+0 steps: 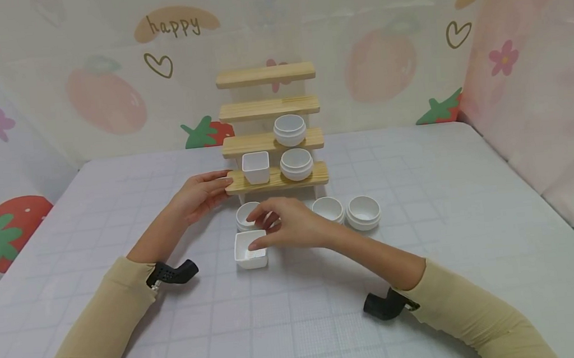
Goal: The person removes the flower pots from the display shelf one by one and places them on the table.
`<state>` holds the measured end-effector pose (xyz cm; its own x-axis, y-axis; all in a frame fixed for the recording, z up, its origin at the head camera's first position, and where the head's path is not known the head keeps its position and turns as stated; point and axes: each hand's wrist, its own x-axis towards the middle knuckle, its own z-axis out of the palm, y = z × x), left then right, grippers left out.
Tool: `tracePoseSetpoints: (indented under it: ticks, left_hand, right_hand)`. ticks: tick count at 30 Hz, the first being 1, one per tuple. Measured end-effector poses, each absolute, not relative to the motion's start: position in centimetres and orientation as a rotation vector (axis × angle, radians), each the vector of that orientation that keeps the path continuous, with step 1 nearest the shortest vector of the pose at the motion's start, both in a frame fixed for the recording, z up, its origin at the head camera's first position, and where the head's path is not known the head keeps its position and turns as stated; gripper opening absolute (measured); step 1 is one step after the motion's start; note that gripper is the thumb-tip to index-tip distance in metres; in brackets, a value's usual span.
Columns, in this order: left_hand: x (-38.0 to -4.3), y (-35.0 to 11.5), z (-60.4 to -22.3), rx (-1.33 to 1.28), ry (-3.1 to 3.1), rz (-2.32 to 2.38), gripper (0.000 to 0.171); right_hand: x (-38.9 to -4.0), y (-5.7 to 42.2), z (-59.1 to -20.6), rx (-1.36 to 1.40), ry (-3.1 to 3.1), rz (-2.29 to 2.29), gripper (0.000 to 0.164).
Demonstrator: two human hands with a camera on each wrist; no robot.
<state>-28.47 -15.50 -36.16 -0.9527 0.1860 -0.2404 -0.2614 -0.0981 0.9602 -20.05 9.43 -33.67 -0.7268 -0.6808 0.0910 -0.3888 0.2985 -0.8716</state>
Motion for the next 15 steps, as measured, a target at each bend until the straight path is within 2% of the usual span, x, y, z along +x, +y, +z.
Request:
tracePoseSetpoints:
  ticks: [15]
  left_hand:
    - [-28.5, -15.6, -36.2, -0.089, 1.876, 2.123, 0.054]
  right_hand:
    - [-20.8, 10.5, -31.6, -0.923, 2.336, -1.385, 0.039]
